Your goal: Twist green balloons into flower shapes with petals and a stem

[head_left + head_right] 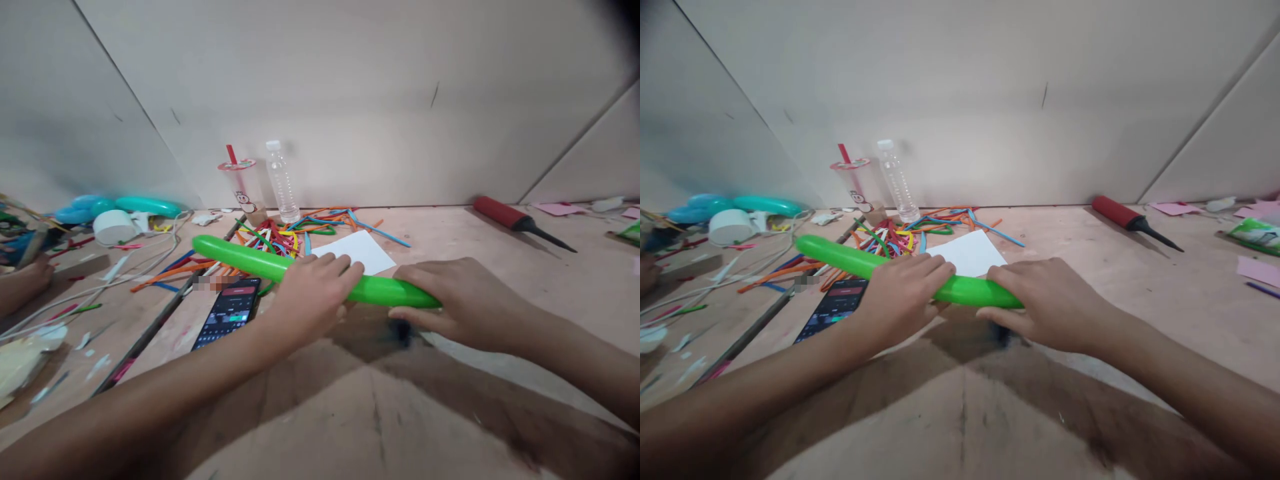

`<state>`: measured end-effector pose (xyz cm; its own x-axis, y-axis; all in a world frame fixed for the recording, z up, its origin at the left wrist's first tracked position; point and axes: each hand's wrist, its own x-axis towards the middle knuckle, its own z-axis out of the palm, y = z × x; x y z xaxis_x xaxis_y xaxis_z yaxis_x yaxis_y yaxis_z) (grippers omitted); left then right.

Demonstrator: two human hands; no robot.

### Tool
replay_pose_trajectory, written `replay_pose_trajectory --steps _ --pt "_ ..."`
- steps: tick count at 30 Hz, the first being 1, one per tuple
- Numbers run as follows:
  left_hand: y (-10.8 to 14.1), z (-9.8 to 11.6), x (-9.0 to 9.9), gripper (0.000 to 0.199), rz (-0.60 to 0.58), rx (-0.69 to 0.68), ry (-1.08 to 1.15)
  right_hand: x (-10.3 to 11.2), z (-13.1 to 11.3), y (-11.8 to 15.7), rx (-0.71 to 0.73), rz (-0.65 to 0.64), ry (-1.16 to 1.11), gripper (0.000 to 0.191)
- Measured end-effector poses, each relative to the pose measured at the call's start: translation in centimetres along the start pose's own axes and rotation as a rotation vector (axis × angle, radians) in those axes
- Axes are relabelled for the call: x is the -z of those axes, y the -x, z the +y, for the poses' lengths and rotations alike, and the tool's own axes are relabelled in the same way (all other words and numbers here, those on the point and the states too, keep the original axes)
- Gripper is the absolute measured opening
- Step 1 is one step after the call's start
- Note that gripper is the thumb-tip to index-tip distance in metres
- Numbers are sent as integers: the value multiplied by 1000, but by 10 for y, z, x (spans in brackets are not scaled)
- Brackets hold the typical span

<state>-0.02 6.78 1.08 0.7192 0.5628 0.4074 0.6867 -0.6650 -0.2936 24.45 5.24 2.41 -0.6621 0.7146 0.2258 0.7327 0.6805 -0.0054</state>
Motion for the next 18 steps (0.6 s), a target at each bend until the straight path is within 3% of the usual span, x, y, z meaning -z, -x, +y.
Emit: replay_pose_trajectory --steps 6,13,18 --pt "-3 -15 2 14 4 80 -55 8 16 0 -81 18 33 36" --pt "-2 -3 2 45 -154 62 -52 5 3 -1 -44 1 24 33" --pt "-2 -4 5 42 -175 38 -82 1 -2 1 -56 -9 -30 30"
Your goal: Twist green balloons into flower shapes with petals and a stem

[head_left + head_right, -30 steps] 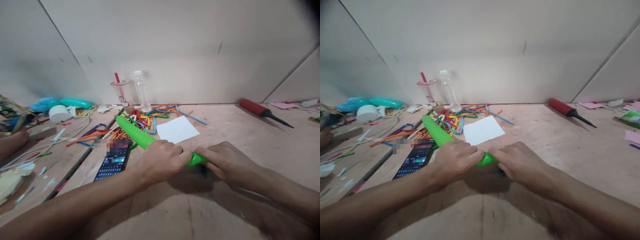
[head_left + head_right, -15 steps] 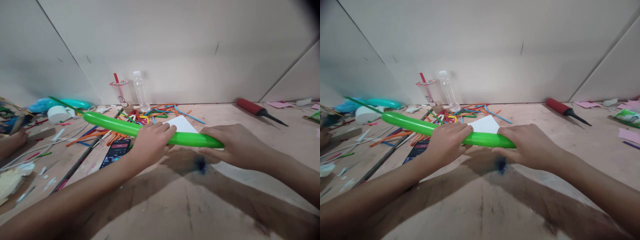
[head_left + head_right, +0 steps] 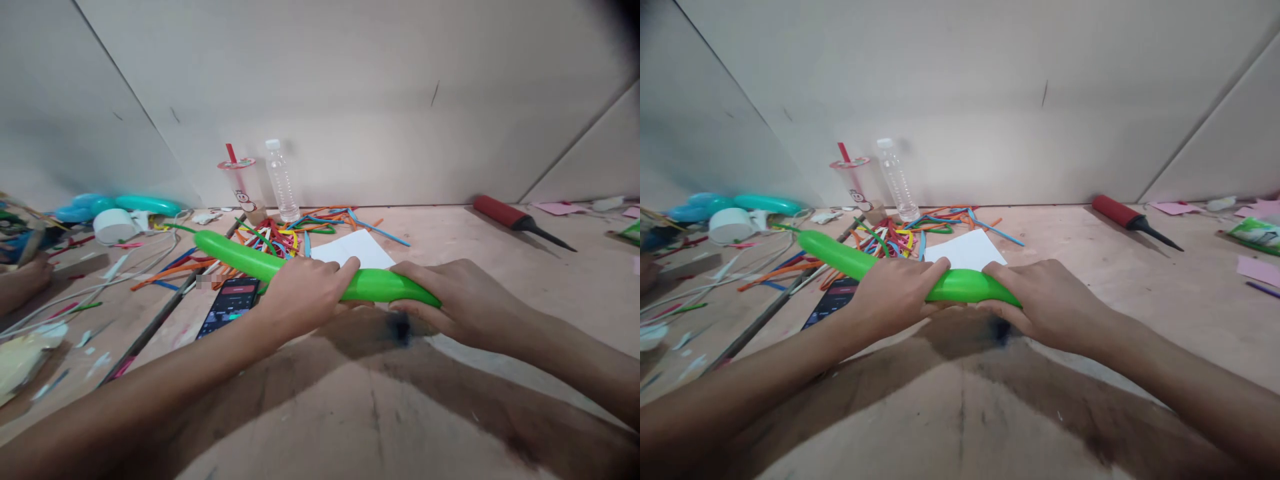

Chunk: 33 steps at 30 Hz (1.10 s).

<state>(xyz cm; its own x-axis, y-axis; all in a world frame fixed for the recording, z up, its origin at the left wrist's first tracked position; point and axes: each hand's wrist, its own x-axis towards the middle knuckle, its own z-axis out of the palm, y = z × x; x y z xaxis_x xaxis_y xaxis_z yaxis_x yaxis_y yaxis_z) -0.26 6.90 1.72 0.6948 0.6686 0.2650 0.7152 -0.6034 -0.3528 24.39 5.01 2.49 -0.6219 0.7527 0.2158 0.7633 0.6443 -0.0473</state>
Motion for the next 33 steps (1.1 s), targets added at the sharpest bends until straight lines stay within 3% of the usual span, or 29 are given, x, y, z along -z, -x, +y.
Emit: replay_pose_trajectory --steps 4,9,15,23,33 --pt "3 -1 3 37 71 -87 4 1 -6 4 96 41 -40 20" --pt "5 -4 1 25 166 -203 -8 2 -16 7 192 72 -48 22" --pt "8 -1 -1 9 214 -288 -36 -2 -15 6 208 3 -35 29" --pt "10 10 -1 4 125 -356 13 -6 -10 9 223 -91 -31 27" --pt "9 29 15 12 -137 -289 102 -5 -14 12 173 -160 -16 29"
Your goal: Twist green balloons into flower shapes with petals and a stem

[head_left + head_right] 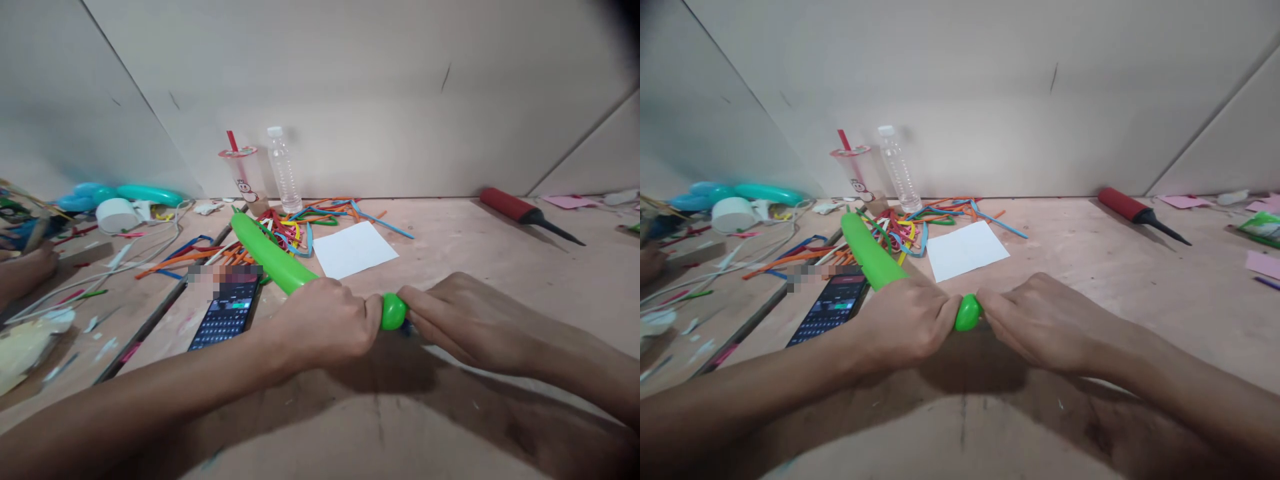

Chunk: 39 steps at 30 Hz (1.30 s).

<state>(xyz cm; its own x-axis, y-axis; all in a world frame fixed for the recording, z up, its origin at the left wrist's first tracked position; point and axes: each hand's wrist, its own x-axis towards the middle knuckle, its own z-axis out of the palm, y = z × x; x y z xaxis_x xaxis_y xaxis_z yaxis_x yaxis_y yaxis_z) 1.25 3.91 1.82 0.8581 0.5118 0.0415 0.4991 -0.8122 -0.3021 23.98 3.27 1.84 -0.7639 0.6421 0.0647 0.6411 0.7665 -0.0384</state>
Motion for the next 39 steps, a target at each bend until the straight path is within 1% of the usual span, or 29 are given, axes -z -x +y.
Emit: replay_pose_trajectory --steps 2,4,7,10,14,17,21,25,27,30,35,39 --pt "-1 2 1 13 -30 -9 11 1 -1 -1 3 -26 -35 29" --pt "-1 4 1 14 -46 -50 14 2 -3 -1 12 -59 -54 29" --pt "-2 7 1 16 -47 -110 48 1 -6 0 44 -89 -25 28" --pt "-3 10 0 17 -47 -102 83 -2 -7 2 74 -87 39 25" --pt "-3 10 -1 16 -53 -111 86 -7 -6 2 116 -76 63 21" --pt "-3 10 -2 16 -55 -119 82 -9 -6 1 115 -43 91 20" --pt "-2 10 -5 17 -34 -136 84 -12 -6 1 132 -38 105 19" --pt "-3 9 -5 14 -27 -141 71 -14 -5 1 121 -18 78 20" --pt "-3 7 -5 12 -35 -139 76 -12 -5 1 126 -35 63 20" --pt "-3 4 -6 11 -34 -144 84 -9 -4 -1 115 -58 24 25" --pt "-2 -1 -6 11 -69 -102 123 -5 -3 -7 99 1 -107 29" --pt "-1 -4 -4 9 -53 -75 119 -6 -1 -9 63 32 -173 27"
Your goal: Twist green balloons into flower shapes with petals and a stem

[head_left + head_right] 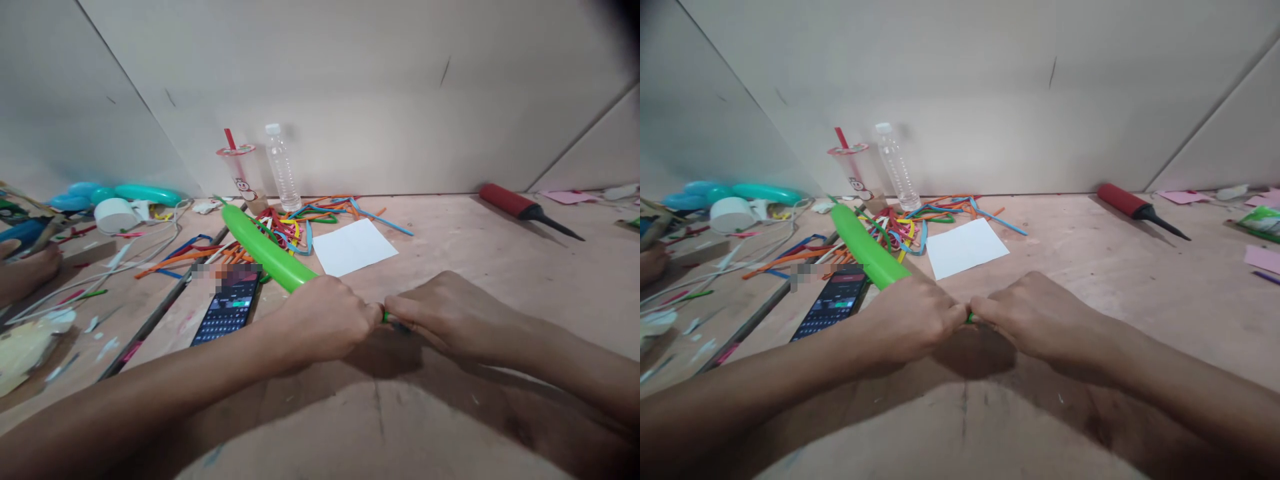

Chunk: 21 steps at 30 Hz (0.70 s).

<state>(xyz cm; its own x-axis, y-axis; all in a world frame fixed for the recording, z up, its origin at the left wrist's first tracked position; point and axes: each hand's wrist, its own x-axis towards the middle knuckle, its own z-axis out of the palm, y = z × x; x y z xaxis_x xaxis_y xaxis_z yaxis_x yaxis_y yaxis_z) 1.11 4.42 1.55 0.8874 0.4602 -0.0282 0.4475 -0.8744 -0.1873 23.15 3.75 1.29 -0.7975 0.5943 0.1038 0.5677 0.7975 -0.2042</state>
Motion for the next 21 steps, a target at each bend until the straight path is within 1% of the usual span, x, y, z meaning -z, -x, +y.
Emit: replay_pose_trajectory --steps 4,6,7,10,12,14,17,19,21 --pt "0 -3 -3 8 57 23 -32 -1 3 0 -12 -4 26 29" --pt "-1 -6 -6 11 84 35 -53 0 6 -1 -24 -16 29 32" --pt "-1 -8 -9 16 99 47 -60 2 9 -1 -31 -21 26 35" --pt "-3 -15 -17 42 139 113 -61 9 16 -2 -71 -10 26 38" --pt "-5 -17 -21 50 144 134 -54 12 19 -2 -90 1 27 38" --pt "-6 -17 -23 46 123 116 -42 13 19 -2 -87 -14 11 37" --pt "-6 -15 -24 37 88 48 -13 11 17 -2 -51 -51 -10 38" --pt "-6 -14 -25 35 84 16 3 7 16 -1 -21 -59 2 38" --pt "-6 -15 -28 34 94 17 8 3 15 -1 2 -60 22 36"
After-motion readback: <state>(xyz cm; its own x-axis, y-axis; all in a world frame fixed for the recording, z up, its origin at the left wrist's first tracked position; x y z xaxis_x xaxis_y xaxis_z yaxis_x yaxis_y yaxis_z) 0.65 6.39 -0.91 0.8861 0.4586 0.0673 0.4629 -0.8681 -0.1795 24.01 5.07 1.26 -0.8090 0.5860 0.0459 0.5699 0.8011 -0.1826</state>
